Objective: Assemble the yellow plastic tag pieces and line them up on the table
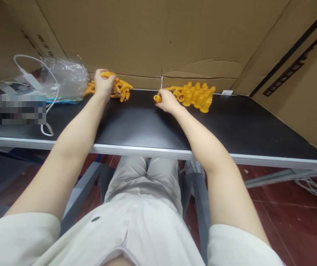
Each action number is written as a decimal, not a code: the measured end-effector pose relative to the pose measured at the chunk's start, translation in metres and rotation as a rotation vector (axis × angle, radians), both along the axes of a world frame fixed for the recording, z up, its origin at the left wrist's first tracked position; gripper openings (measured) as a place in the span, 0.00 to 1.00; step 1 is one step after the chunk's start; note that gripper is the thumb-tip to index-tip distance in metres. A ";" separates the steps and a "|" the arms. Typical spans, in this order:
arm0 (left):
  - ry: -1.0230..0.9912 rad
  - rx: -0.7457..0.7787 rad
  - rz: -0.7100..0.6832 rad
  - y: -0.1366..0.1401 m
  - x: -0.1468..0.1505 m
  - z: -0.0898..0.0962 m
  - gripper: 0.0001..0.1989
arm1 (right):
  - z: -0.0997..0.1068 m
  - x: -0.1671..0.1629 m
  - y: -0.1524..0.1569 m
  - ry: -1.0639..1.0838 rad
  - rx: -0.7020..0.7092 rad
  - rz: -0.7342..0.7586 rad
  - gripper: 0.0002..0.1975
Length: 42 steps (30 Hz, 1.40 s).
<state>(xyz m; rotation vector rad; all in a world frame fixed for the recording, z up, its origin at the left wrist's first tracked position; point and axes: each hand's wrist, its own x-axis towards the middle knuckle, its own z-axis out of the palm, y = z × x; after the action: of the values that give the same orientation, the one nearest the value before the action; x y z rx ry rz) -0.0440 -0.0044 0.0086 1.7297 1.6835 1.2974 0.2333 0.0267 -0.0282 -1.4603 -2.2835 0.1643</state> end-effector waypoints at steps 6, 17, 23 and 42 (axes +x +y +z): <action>-0.224 0.049 -0.055 0.009 0.033 -0.007 0.28 | -0.001 -0.001 0.004 -0.067 0.092 0.107 0.13; -0.483 -0.034 -0.025 0.036 0.045 -0.023 0.18 | 0.003 -0.002 -0.003 -0.026 0.085 0.144 0.16; -0.478 -0.051 -0.124 0.022 0.050 -0.020 0.22 | 0.006 -0.002 -0.010 0.034 0.058 0.096 0.16; 0.626 -0.032 -0.162 0.001 0.037 -0.027 0.25 | 0.013 0.005 -0.009 0.106 0.021 0.079 0.26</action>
<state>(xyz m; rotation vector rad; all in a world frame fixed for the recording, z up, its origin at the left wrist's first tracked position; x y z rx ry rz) -0.0067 -0.0031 -0.0180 2.3561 1.7968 0.6821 0.2385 0.0173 -0.0147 -1.3199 -2.2517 0.2346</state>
